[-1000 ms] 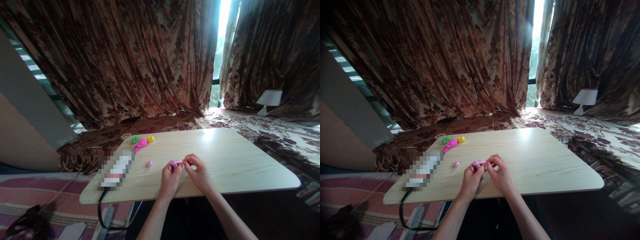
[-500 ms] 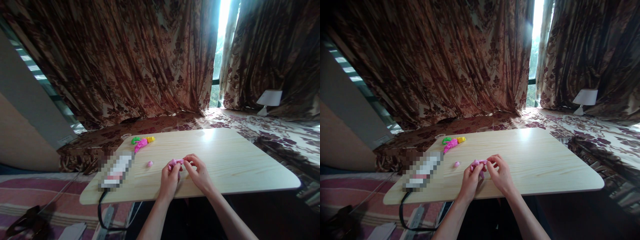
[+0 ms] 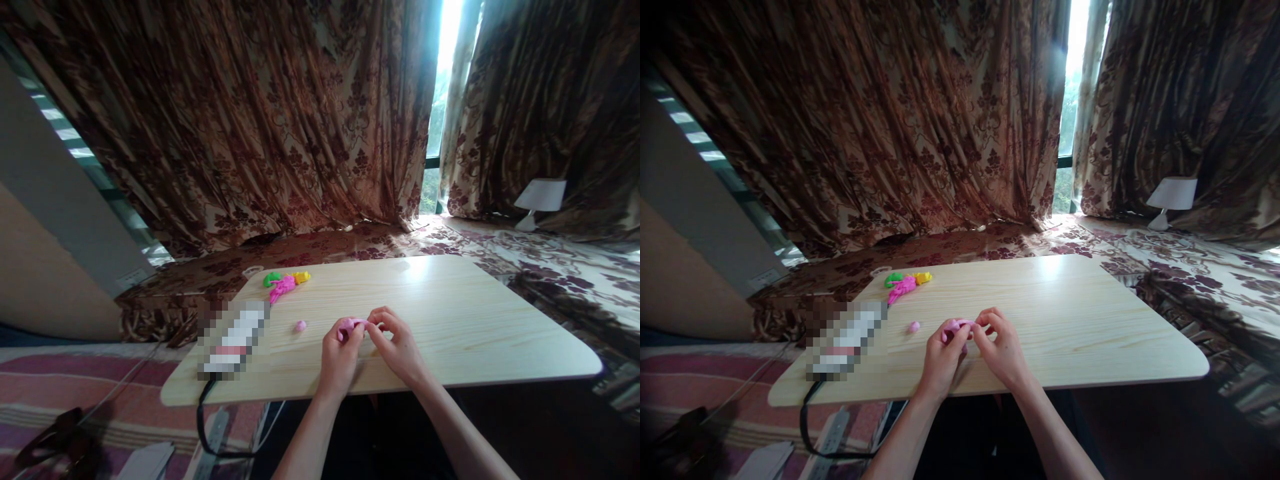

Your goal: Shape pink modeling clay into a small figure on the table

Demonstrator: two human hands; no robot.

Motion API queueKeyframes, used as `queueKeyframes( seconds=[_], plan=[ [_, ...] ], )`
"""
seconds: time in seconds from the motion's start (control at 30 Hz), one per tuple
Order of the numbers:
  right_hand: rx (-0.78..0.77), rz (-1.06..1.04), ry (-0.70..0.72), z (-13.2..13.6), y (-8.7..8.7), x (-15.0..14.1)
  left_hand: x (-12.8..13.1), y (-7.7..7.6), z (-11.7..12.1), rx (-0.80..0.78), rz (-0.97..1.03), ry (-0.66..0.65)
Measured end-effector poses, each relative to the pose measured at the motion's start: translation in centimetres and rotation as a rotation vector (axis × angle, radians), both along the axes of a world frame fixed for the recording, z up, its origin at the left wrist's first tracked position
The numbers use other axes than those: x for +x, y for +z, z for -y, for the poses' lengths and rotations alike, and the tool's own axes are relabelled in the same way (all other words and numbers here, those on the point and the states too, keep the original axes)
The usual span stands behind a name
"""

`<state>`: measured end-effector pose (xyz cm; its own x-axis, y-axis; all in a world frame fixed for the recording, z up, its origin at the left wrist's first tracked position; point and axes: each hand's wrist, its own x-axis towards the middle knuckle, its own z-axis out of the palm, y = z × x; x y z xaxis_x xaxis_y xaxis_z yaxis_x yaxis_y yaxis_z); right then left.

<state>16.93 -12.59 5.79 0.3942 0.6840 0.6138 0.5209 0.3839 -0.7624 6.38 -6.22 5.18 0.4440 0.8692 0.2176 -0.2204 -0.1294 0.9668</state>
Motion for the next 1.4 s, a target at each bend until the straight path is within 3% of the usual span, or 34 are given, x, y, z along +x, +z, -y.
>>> queueKeyframes(
  seconds=[1.4],
  plan=[
    [-0.027, -0.041, 0.012, -0.15, -0.1, 0.07, 0.13, -0.49, -0.18, 0.023, 0.0, -0.04]
  ],
)
